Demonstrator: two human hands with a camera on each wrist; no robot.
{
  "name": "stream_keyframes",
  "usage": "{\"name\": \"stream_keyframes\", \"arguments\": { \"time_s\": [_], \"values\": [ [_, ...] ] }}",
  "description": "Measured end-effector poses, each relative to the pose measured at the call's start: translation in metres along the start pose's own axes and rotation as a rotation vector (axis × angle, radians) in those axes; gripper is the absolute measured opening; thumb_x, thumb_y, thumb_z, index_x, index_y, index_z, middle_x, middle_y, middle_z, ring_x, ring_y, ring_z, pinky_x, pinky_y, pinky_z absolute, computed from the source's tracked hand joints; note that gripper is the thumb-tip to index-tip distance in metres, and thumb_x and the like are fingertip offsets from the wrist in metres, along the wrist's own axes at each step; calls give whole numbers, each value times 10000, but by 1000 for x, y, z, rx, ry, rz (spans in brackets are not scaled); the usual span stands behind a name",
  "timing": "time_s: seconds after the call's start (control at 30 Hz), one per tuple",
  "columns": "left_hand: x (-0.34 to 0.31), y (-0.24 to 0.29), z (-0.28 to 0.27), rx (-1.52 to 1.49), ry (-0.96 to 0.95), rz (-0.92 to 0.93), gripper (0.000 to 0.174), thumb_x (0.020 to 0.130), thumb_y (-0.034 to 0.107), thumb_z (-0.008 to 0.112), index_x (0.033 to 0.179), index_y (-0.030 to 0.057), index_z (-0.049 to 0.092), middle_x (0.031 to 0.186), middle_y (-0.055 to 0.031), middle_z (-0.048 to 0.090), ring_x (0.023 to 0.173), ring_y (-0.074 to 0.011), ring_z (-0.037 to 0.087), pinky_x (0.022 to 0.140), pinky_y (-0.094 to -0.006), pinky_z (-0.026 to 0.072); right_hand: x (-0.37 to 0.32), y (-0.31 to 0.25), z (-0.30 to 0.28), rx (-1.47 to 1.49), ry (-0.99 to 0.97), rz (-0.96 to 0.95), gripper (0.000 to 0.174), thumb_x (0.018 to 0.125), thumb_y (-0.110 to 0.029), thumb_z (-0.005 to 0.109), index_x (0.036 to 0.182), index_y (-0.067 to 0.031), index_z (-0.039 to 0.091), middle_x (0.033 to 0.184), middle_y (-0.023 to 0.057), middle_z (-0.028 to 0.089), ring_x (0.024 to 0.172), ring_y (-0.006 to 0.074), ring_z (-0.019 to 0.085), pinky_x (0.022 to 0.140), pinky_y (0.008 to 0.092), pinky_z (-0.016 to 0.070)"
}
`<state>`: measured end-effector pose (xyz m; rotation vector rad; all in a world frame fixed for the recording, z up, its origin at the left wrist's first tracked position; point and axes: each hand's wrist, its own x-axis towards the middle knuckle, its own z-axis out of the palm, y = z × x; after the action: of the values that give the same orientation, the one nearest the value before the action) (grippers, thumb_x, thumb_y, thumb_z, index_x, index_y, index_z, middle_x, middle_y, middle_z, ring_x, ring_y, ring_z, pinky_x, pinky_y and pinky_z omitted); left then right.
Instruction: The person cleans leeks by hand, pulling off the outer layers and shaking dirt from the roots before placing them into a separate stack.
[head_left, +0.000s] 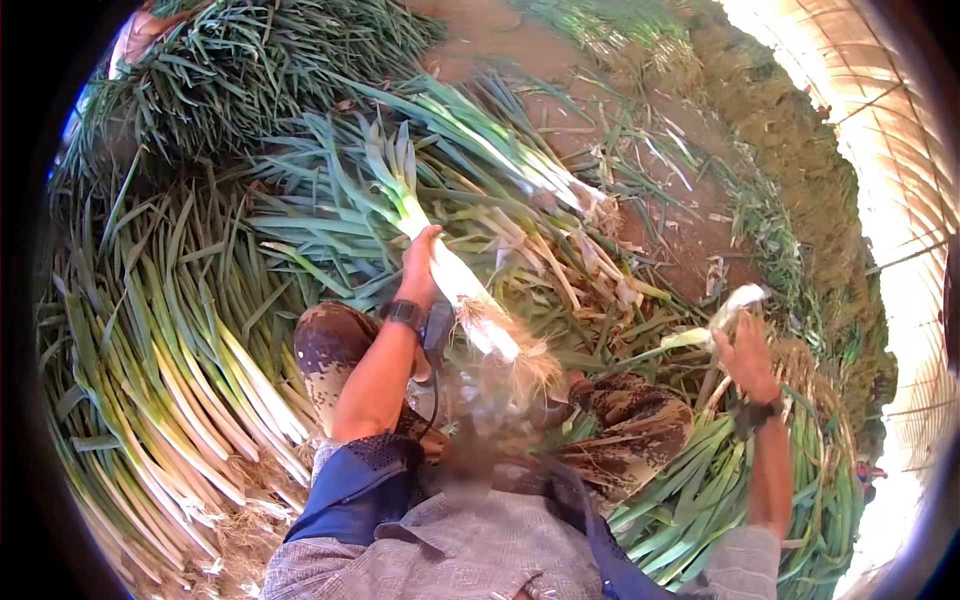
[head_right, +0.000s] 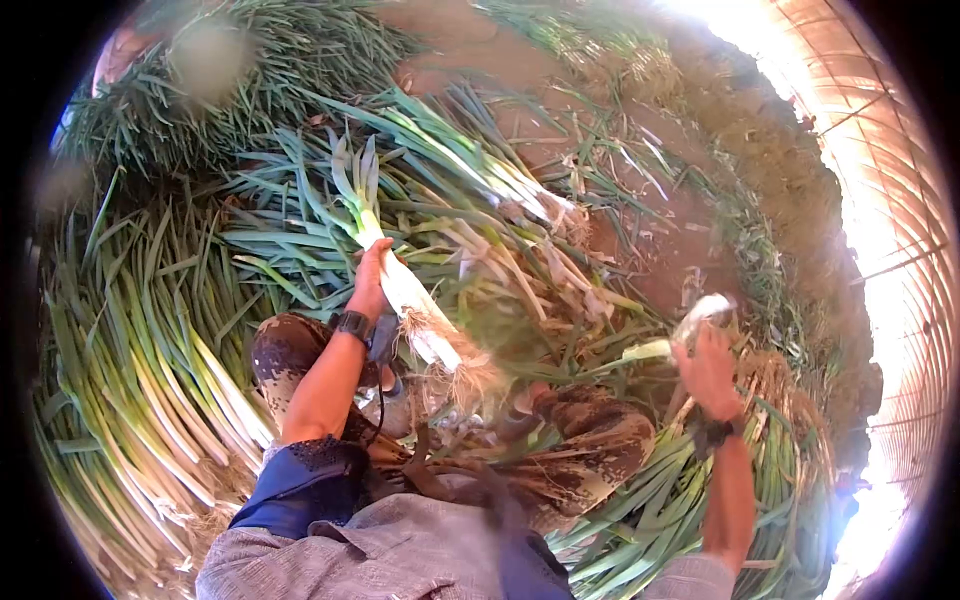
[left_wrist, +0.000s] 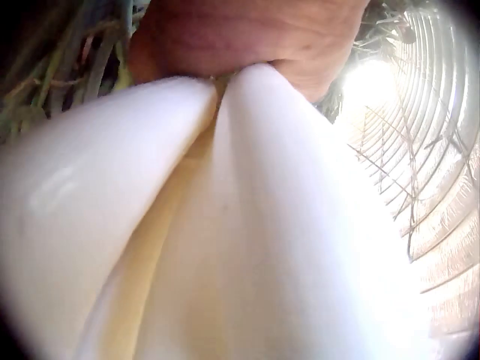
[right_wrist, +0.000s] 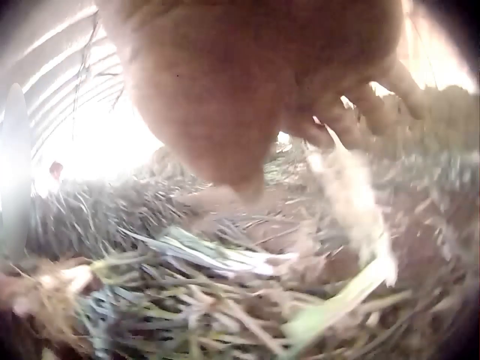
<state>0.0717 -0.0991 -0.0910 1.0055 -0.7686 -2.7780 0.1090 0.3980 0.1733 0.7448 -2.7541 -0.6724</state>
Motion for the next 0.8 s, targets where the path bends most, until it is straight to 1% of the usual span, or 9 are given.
{"name": "stream_keyframes", "arguments": {
  "time_s": [0.03, 0.13, 0.3, 0.4, 0.53, 0.6, 0.67, 0.7, 0.8],
  "values": [
    [2, -1, 2, -28, -17, -15, 278, 787, 268, 729, 886, 53, 581, 655, -72, 553, 533, -232, 567, 508, -368, 506, 12, -33, -22, 535, -162, 289, 368, 929, -250, 587, 1224, -37, 533, 1090, 154, 622, 937, 232, 611, 809, 383, 514],
    [-26, 1, 28, -131, -89, -47, 267, 808, 283, 723, 869, 71, 572, 654, -85, 568, 546, -244, 581, 523, -383, 515, 13, -165, -31, 1089, -95, 192, 691, 819, -212, 648, 1410, 6, 365, 1435, 246, 402, 1351, 359, 384, 1107, 457, 330],
    [-45, -12, 34, -116, -141, -157, 266, 853, 334, 697, 868, 99, 576, 686, -83, 612, 569, -233, 608, 558, -387, 538, 47, -294, 33, 1571, -156, -9, 483, 961, -184, 541, 1377, 34, 429, 1376, 212, 484, 1247, 332, 472, 1092, 421, 323],
    [-58, -18, 41, -170, -155, -73, 246, 865, 308, 671, 883, 90, 557, 739, -78, 618, 641, -219, 626, 602, -376, 548, 67, -286, 4, 1739, -86, -26, 430, 1046, -301, 415, 1329, 22, 443, 1180, 56, 571, 1067, 163, 518, 948, 337, 420],
    [-49, -20, 54, -259, -156, -60, 235, 858, 282, 660, 887, 82, 542, 776, -81, 609, 693, -227, 632, 640, -379, 552, 72, -276, -19, 2296, -324, 291, 348, 1028, -324, 457, 1175, -27, 563, 996, 19, 608, 945, 123, 577, 929, 304, 442],
    [-46, -30, 54, -218, -68, 22, 226, 856, 274, 648, 885, 79, 538, 787, -88, 596, 704, -239, 629, 656, -391, 550, 61, -282, -21, 2650, -886, 143, 315, 1003, -333, 499, 966, -42, 616, 772, 2, 594, 713, 116, 577, 584, 296, 469],
    [-29, -38, 50, -151, -43, 33, 241, 854, 288, 642, 891, 72, 540, 767, -87, 592, 695, -243, 623, 651, -397, 546, 40, -290, -69, 2202, -736, 257, 298, 993, -295, 483, 834, -74, 605, 655, -17, 542, 653, 136, 554, 539, 305, 429],
    [-14, -39, 44, -145, -14, 39, 245, 852, 294, 639, 888, 71, 542, 753, -88, 588, 693, -243, 621, 649, -401, 544, 25, -281, -90, 1788, -581, -400, 278, 973, -279, 497, 828, -72, 612, 650, 7, 538, 651, 152, 557, 585, 306, 449],
    [-15, -34, 43, -155, -102, 28, 261, 852, 332, 607, 875, 78, 552, 734, -80, 594, 672, -230, 607, 655, -381, 525, -2, -227, -121, 1263, -592, -759, 193, 901, -223, 614, 803, -59, 588, 719, 56, 557, 583, 232, 568, 795, 396, 508]
  ]
}}
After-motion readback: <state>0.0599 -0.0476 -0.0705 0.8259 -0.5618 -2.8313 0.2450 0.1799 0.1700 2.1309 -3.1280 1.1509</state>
